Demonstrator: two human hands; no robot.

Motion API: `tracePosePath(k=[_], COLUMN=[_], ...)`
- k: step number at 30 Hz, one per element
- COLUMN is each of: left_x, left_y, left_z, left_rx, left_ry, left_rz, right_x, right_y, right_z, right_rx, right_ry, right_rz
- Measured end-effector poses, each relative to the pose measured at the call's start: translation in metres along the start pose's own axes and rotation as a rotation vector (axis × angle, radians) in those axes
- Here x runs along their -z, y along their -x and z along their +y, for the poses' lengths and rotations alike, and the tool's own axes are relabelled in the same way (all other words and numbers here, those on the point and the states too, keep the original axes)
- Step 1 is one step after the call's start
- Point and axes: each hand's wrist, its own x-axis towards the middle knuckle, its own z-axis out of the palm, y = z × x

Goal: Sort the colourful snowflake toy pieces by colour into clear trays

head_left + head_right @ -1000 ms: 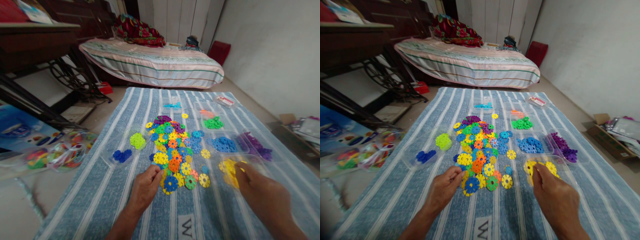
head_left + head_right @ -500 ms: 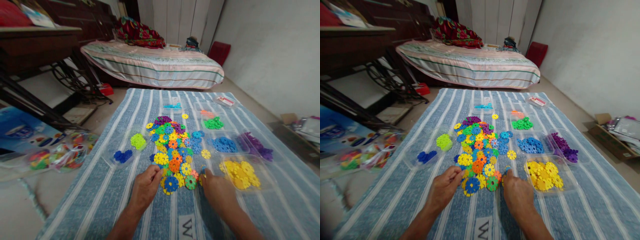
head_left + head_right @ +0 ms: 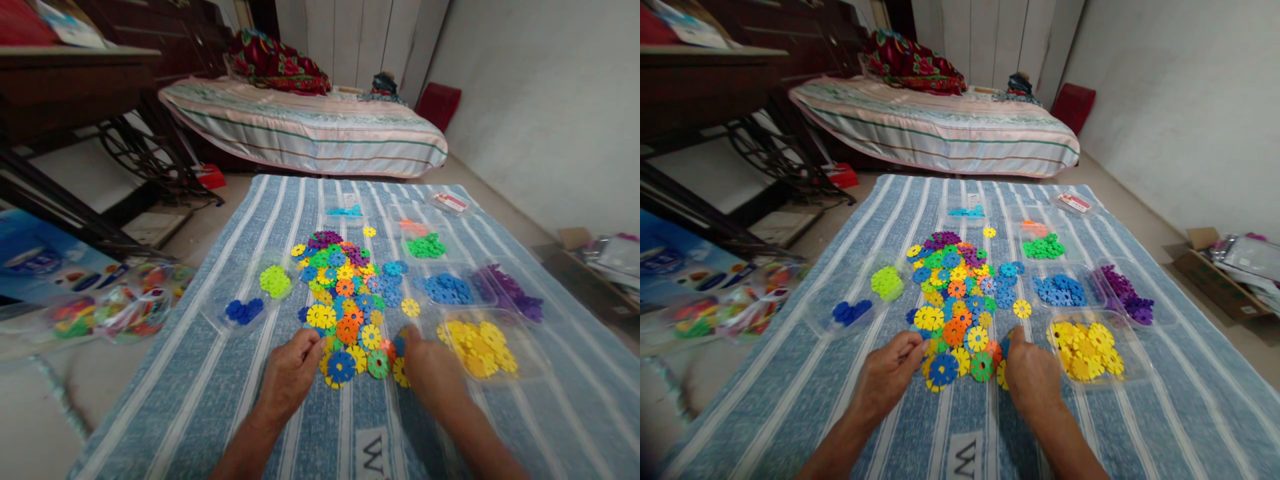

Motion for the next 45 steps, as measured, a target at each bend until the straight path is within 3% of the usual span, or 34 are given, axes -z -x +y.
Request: tracePosePath(k=[4, 13, 18, 21, 23, 26, 30, 34, 45], left_x=[0.001, 0.001, 0.001, 0.002, 0.002, 0.002, 0.001, 0.001, -0.002], left_y=[0.0, 0.0, 0.001, 0.001, 0.001, 0.001, 0.0, 0.0, -0.001], left_z=[0.002, 0.003, 0.003, 0.005, 0.006, 0.006, 0.006, 0.004, -0.002], left_rx=[-0.004, -0.005, -0.002, 0.002, 0.005, 0.011, 0.021, 0.018, 0.009], left_ry=[0.003, -0.001, 0.004, 0.001, -0.006, -0.019, -0.021, 0.015, 0.018], left_rz=[0.002, -0.006, 0.001, 0.003, 0.009, 0.015, 0.027, 0.036, 0.027], right_x=[-0.001, -0.001, 0.016, 0.024, 0.026, 0.023, 0.018, 0.019, 0.015], right_y=[-0.004, 0.007, 0.018, 0.022, 0.023, 0.022, 0.013, -0.004, -0.025], right_z=[0.001, 0.006, 0.045, 0.075, 0.083, 0.067, 0.02, -0.011, -0.021], right_rx=[-0.004, -0.008, -0.113, -0.239, -0.282, -0.189, 0.044, 0.11, 0.074], right_ry=[0.006, -0.089, -0.095, -0.032, -0.013, -0.082, -0.157, -0.141, -0.186], right_rz=[-0.035, 0.052, 0.206, 0.245, 0.271, 0.261, 0.142, 0.074, 0.025])
